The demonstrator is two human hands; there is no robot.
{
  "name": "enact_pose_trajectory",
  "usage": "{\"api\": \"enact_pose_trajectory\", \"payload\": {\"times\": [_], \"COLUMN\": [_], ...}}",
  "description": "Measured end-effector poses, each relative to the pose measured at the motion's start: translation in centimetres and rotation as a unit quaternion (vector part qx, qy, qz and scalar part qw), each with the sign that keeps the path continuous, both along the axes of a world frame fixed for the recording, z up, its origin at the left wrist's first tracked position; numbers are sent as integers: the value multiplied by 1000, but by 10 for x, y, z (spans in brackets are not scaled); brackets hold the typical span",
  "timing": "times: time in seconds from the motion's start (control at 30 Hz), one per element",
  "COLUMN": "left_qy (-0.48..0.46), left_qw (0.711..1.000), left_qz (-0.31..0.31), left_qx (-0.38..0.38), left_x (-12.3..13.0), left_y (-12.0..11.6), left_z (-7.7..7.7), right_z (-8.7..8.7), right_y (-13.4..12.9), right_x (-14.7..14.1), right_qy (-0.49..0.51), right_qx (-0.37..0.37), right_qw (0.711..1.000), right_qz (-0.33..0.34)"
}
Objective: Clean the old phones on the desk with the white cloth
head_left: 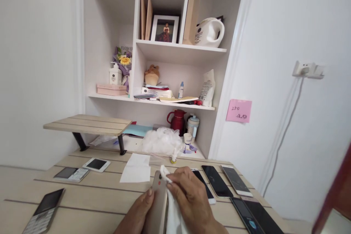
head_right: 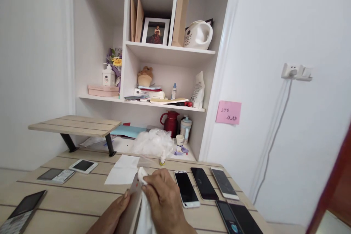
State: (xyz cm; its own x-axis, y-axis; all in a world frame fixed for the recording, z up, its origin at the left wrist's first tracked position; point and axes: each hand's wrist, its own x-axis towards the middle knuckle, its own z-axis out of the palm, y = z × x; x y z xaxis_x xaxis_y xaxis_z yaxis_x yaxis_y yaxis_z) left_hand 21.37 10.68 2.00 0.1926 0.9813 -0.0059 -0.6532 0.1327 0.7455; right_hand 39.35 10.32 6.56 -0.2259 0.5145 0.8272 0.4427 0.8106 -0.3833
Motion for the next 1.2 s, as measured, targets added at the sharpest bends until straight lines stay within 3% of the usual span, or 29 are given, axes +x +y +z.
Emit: {"api": "enact_pose_trajectory", "payload": {"times": [0.1, 0.2, 0.3, 0.43, 0.53, 0.7, 0.9, 1.1, 1.2], "left_qy": [87, 221, 349, 390, 384, 385, 379, 383, 378], "left_qw": [992, 960, 907, 876, 873, 876, 874, 885, 888], "left_qz": [-2, 21, 77, 122, 151, 170, 162, 151, 121], "left_qx": [91, 173, 223, 256, 262, 234, 258, 215, 235], "left_x": [6, 7, 5, 8, 12, 12, 12, 12, 14], "left_y": [-5, -7, -5, -4, -6, -8, -8, -9, -9], "left_z": [5, 7, 0, -15, -19, -13, -14, -10, -11], "right_z": [5, 8, 4, -6, -8, 1, 0, 4, 0], "right_y": [1, 1, -2, -7, -9, -7, -8, -5, -5], "right_x": [7, 7, 1, -10, -10, 0, -2, 2, 0], "right_qy": [15, 18, 12, -30, -70, -61, -97, -50, -81], "right_qx": [-6, -21, -17, 26, 54, 5, 38, -3, 19], "right_qw": [1000, 999, 999, 999, 996, 997, 994, 997, 996], "right_qz": [-25, -35, -45, -26, -26, -56, -17, -55, -29]}}
